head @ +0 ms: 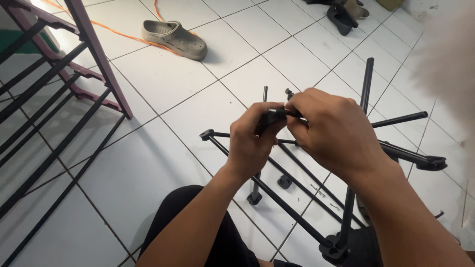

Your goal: The person assembles a black metal folding frame on a tiled floor. They connect multiple tubular poles using plastic joints and tighten them with an Allen key, then unfold the frame into a rectangular shape.

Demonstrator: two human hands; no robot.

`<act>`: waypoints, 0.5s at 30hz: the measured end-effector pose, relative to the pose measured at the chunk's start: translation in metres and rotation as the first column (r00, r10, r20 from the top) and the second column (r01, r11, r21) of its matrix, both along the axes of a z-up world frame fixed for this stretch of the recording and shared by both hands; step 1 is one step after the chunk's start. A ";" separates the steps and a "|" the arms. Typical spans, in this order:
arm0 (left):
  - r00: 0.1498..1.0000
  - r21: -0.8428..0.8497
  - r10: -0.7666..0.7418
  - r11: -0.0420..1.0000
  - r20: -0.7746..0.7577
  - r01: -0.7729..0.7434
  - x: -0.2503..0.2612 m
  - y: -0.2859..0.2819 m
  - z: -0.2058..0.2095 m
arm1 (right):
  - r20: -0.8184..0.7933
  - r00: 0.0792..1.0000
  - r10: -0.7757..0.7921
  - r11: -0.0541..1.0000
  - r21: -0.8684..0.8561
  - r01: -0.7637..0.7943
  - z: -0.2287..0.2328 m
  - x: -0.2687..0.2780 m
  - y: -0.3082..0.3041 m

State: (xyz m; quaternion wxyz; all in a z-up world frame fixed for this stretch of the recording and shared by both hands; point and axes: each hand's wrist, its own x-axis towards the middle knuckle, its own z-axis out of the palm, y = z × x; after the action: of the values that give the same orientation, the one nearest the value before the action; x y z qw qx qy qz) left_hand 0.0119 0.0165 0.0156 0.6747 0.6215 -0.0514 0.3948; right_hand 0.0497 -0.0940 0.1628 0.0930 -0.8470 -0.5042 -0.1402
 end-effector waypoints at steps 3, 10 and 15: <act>0.999 0.059 0.001 0.998 0.035 -0.003 -0.004 0.001 0.001 | -0.089 0.976 -0.196 0.969 -0.167 0.180 0.006 -0.007 0.004; 0.997 0.130 -0.055 0.990 0.061 0.047 -0.010 0.003 0.006 | -0.454 0.750 -0.481 0.877 -0.224 0.426 0.048 -0.014 -0.012; 0.988 0.166 -0.077 0.985 0.136 0.054 -0.012 0.002 0.011 | -0.034 0.879 -0.476 0.829 -0.351 0.436 0.062 -0.013 -0.030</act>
State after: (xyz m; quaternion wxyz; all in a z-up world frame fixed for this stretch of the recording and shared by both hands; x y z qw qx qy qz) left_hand -0.0005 0.0188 0.0262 0.6293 0.6425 -0.1517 0.4100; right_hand 0.0364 -0.1239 0.2250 -0.0576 -0.9530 -0.2969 -0.0200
